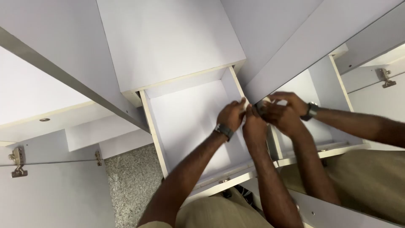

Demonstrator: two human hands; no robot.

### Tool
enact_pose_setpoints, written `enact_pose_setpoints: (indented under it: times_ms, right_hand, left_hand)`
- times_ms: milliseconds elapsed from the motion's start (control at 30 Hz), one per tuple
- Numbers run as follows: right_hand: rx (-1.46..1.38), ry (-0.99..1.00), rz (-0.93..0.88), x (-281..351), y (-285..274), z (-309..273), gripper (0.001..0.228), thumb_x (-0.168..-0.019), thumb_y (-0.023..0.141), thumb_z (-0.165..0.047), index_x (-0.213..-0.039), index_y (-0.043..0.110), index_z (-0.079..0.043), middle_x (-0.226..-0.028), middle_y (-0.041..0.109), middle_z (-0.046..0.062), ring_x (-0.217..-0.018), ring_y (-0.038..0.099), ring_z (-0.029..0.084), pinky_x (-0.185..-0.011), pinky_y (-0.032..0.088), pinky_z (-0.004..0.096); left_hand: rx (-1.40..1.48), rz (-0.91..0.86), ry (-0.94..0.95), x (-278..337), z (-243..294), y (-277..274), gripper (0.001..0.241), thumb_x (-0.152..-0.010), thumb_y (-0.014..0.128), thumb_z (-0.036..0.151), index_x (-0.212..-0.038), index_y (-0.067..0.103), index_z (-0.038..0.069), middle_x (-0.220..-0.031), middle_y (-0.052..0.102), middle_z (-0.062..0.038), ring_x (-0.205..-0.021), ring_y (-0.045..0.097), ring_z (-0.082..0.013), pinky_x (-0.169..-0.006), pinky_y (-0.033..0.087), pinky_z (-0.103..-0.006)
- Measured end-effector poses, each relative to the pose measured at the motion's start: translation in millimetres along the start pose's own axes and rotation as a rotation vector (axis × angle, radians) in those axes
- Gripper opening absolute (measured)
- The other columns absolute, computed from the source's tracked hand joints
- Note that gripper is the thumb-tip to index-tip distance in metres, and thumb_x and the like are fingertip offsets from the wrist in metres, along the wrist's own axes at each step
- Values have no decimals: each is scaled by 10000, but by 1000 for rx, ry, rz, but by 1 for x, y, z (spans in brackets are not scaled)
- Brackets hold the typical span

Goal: The person cleans the interior of a white wall-mounted cabinet and a drawer using a white cloth. They wipe the bottom shelf and the inside of the drawer, then close the drawer and lock it with a key.

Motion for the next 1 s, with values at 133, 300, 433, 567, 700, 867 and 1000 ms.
enact_pose_setpoints:
  times_ms: [133,300,433,567,700,867,1000]
  right_hand:
    - [-5,97,-139,32,-15,6,442,-993,519,-38,-1431,570,-29,-1183,710,240,-939,726,417,-713,596,512]
    - [160,126,-233,86,-48,4,446,-954,523,-1,-1395,575,32,-1177,699,272,-863,751,378,-633,631,425]
    - [226,65,-197,126,-61,10,426,-937,538,-2,-1351,583,89,-1211,683,283,-848,746,386,-623,631,425]
    - [167,-13,-112,139,-76,4,391,-865,553,-15,-1242,644,37,-1163,693,233,-918,743,387,-723,629,438]
    - [267,151,-264,124,-86,-11,287,-969,557,-35,-1225,675,19,-1089,728,216,-872,747,385,-725,626,435]
    - [184,178,-537,134,-72,-30,287,-952,563,-51,-1166,750,-87,-1054,762,187,-881,771,337,-774,633,430]
    - [-278,-50,-573,143,-56,-85,381,-814,618,56,-1071,822,-138,-1008,814,140,-861,781,291,-813,608,401]
  left_hand:
    - [-22,-14,3,34,20,3,632,-878,673,35,-1486,520,114,-1137,684,-141,-997,660,-328,-846,565,-439]
    - [-41,-177,121,62,39,46,524,-882,639,-18,-1393,598,91,-1198,695,-142,-990,694,-311,-845,575,-428]
    - [35,-255,165,93,59,51,446,-901,645,-5,-1325,652,134,-1154,731,-123,-990,713,-284,-872,578,-417]
    - [-26,-398,138,119,57,56,397,-882,660,16,-1257,700,138,-1047,759,-132,-930,722,-298,-826,586,-434]
    - [-75,-585,12,137,31,62,190,-911,667,116,-1034,811,134,-997,770,-124,-895,736,-295,-788,598,-441]
    - [-100,-627,-96,164,39,-21,282,-932,703,298,-1081,745,62,-1018,734,-164,-927,703,-343,-790,574,-487]
    - [-13,-431,-112,194,28,-74,593,-814,796,325,-1260,569,8,-1121,659,-217,-986,635,-404,-805,527,-511]
Point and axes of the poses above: each hand's wrist, its own x-axis away from the middle knuckle, its own y-axis out of the palm, z = x × y, the point moved 7 cm from there along -x, towards the middle knuckle
